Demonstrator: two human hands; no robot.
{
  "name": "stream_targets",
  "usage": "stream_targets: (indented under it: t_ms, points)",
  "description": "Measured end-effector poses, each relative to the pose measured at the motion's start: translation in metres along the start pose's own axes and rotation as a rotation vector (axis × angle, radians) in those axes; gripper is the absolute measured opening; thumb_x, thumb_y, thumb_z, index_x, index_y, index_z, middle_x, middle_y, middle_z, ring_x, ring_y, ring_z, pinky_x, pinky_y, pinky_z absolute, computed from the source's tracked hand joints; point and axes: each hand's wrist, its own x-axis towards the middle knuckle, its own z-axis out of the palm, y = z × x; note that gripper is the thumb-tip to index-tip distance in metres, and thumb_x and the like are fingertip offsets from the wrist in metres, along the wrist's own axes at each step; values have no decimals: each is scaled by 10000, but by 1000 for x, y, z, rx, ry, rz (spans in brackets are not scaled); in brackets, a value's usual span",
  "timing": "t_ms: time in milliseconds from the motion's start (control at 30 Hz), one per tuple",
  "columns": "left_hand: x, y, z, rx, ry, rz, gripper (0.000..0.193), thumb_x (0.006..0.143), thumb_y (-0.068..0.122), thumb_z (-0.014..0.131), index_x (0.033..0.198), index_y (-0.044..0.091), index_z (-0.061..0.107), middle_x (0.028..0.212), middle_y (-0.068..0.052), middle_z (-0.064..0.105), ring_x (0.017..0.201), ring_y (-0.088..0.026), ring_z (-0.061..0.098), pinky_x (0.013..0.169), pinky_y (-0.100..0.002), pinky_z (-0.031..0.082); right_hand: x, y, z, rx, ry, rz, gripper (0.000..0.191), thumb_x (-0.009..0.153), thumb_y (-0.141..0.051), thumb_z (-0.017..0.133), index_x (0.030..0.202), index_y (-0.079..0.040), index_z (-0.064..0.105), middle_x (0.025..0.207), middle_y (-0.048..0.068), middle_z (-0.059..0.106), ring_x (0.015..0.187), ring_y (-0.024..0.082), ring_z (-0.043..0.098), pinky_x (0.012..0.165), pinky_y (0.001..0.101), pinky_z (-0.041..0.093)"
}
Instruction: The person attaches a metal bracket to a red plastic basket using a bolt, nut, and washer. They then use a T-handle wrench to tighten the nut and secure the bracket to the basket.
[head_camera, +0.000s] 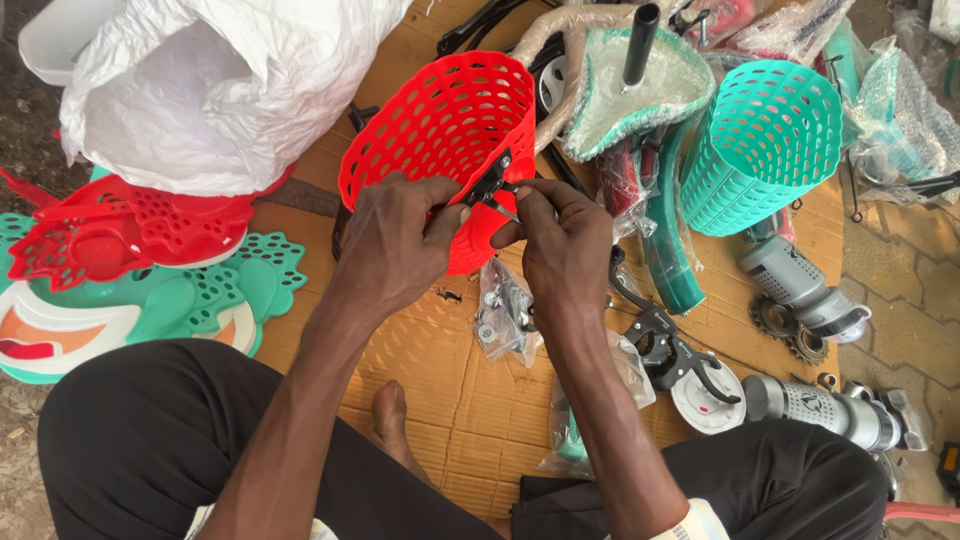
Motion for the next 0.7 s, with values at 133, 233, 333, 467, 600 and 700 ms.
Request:
stream_targets:
  t_ms: [133, 233, 333, 467, 600, 700]
  points:
    - [3, 0, -2, -84, -80, -118, 182, 901, 166, 665, 914, -13, 693, 753, -248, 664, 723, -416, 684, 643, -497, 496, -2, 0, 1, -84, 7, -63, 310, 977, -202, 603, 1098, 54, 729, 637, 78, 712, 437, 2, 417, 412, 236, 287]
    - [5, 3, -3, -58, -71, -94, 202, 910, 170, 662, 874, -28, 681, 769, -254, 669, 745, -424, 681, 660, -499, 493, 0, -2, 0, -71, 0, -75, 312, 983, -201, 608, 1094, 63, 733, 650, 71, 711, 463, 3, 465, 424, 238, 295]
    - [8, 5, -5, -93, -105, -92, 246, 928, 213, 660, 877, -27, 678, 793, -248, 678, 746, -419, 678, 661, -490, 497, 2, -5, 0, -84, 17, -16, 314, 961, -209, 608, 1093, 47, 733, 620, 75, 705, 423, 26, 322, 400, 251, 235]
    - [12, -3, -9, -224, -138, -168, 275, 972, 280, 630, 971, 16, 706, 769, -201, 681, 735, -339, 684, 663, -444, 524, 3, -7, 1, -87, 23, -1, 314, 958, -196, 606, 1105, 51, 733, 622, 82, 705, 416, 28, 353, 403, 248, 251]
    - [24, -22, -6, -400, -53, -241, 277, 1100, 219, 470, 1098, 8, 649, 922, -109, 717, 860, -188, 703, 789, -371, 541, 4, -6, 0, -73, 12, -18, 323, 964, -190, 605, 1115, 63, 736, 636, 83, 708, 428, 21, 404, 411, 242, 263]
    - [30, -33, 0, -668, -112, -361, 305, 962, 78, 463, 1244, 39, 575, 1080, -67, 674, 939, -157, 732, 835, -322, 601, 6, -7, -1, -77, 4, -22, 324, 963, -189, 609, 1120, 66, 731, 640, 79, 716, 431, 18, 439, 413, 238, 273]
